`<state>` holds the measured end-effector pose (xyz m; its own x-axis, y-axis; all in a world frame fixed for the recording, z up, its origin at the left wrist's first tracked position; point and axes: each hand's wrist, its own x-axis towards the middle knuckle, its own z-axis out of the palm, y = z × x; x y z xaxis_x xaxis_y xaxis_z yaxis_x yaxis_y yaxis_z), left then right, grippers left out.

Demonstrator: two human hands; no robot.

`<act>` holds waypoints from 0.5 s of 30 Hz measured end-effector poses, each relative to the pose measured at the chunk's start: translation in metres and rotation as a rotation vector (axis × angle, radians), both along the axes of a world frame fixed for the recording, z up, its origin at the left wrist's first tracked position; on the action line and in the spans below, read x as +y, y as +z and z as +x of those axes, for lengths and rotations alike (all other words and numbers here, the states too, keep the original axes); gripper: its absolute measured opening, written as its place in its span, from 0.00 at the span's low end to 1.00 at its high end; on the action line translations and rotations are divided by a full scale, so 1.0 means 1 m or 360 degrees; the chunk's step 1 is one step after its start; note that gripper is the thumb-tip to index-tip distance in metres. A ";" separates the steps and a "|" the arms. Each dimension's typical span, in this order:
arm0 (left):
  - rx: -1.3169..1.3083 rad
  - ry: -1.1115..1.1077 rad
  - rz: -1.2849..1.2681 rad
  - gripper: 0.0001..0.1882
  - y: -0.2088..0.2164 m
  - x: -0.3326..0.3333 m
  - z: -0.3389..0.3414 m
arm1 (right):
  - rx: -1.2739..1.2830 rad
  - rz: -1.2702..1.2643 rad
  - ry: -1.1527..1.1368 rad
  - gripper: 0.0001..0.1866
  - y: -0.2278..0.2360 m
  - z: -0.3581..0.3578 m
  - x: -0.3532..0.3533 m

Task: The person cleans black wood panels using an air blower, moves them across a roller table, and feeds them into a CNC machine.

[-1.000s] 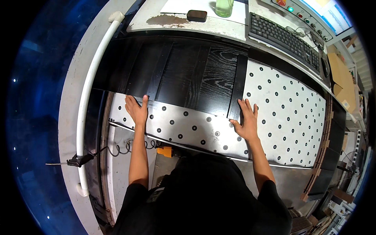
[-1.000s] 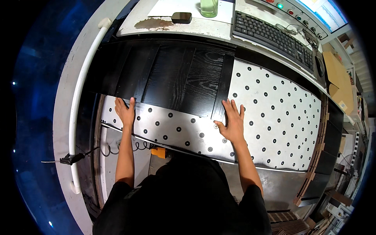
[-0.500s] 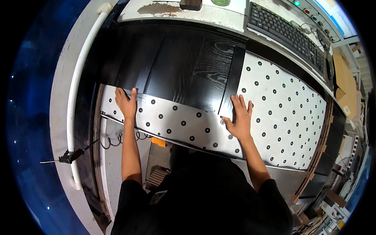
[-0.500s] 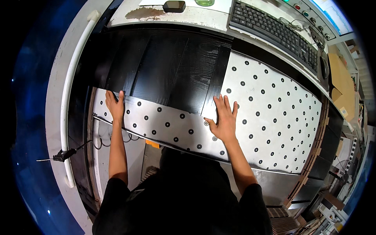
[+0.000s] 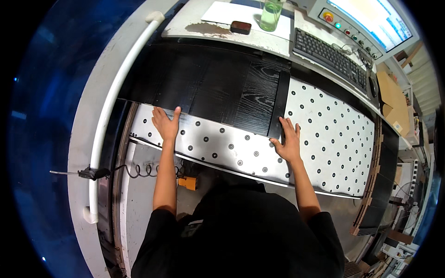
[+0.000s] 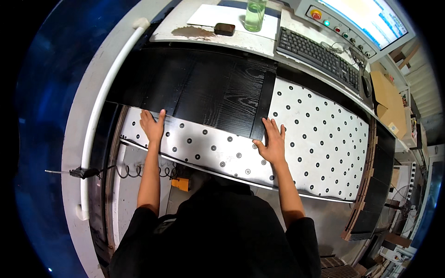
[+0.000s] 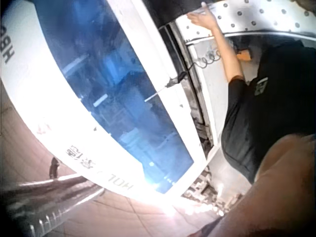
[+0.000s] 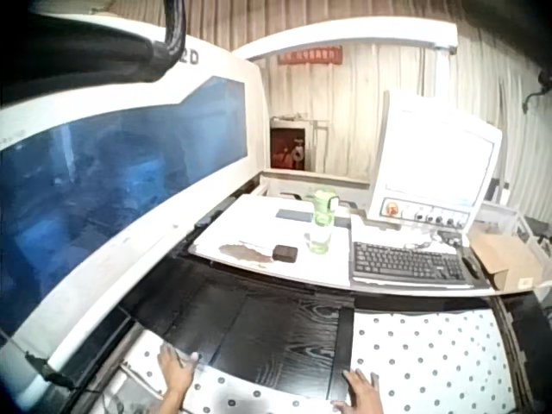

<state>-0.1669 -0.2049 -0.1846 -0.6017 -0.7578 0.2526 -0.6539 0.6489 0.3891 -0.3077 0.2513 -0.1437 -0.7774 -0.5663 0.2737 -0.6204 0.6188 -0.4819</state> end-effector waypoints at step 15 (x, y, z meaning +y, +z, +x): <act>0.0085 -0.0064 0.0055 0.57 0.008 0.013 0.004 | 0.0080 -0.0121 -0.0585 0.34 -0.015 0.127 -0.022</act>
<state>-0.1624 -0.1915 -0.1768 -0.6180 -0.7422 0.2591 -0.6055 0.6596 0.4454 -0.1811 0.2298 -0.1591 -0.9095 -0.2288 0.3471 -0.3878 0.7680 -0.5097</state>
